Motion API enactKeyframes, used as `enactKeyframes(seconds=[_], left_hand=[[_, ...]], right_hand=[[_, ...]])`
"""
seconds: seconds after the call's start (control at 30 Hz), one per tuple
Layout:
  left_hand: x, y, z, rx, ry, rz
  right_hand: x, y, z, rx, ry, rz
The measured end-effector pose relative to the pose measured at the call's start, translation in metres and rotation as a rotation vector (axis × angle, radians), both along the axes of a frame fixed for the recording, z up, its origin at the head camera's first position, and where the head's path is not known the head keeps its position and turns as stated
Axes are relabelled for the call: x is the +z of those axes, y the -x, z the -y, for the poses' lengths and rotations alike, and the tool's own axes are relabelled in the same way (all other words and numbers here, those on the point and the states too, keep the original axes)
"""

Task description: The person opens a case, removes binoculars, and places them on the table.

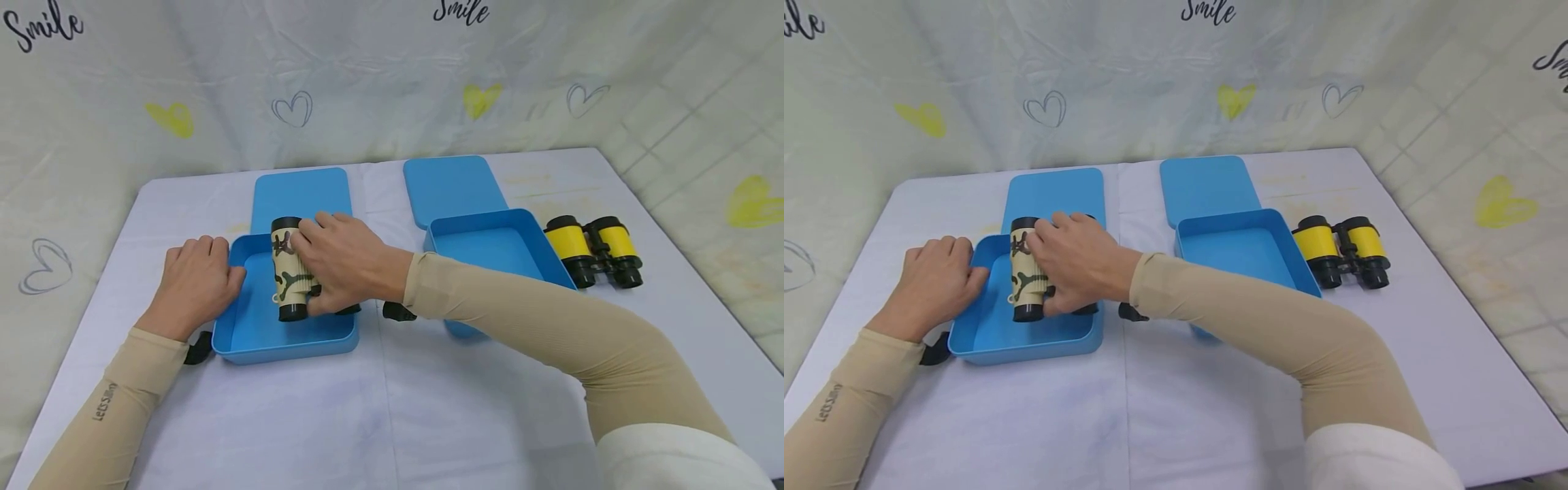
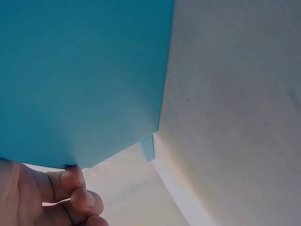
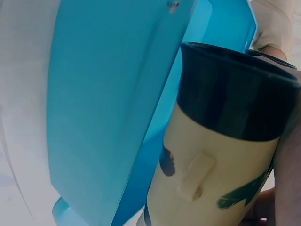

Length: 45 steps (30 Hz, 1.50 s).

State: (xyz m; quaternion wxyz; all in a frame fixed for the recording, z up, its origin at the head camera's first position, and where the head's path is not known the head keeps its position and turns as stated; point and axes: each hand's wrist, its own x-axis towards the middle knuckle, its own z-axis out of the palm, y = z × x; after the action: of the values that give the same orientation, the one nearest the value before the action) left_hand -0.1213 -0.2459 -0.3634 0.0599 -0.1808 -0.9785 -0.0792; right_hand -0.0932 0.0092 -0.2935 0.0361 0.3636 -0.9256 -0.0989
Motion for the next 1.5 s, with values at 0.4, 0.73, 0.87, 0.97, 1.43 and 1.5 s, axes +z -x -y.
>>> enactKeyframes(seconds=[0.4,0.73,0.87,0.97,1.43,1.5], left_hand=[[0.002,0.0,0.004,-0.028,0.015,-0.002],[0.002,0.0,0.003,-0.015,0.003,-0.01],[0.002,0.0,0.004,-0.02,-0.006,-0.007],[0.004,0.0,0.005,-0.026,-0.003,-0.002],[0.004,0.001,0.008,-0.035,0.001,0.005],[0.004,0.001,0.008,-0.035,0.001,0.003]], right_hand=[[0.004,-0.001,-0.011,0.015,-0.014,-0.035],[0.008,-0.002,-0.022,0.003,-0.028,-0.038],[0.009,-0.003,-0.026,0.004,-0.029,-0.049],[0.009,-0.004,-0.03,0.008,-0.033,-0.058],[0.011,-0.007,-0.044,-0.011,-0.032,-0.048],[0.011,-0.007,-0.046,-0.009,-0.032,-0.049]])
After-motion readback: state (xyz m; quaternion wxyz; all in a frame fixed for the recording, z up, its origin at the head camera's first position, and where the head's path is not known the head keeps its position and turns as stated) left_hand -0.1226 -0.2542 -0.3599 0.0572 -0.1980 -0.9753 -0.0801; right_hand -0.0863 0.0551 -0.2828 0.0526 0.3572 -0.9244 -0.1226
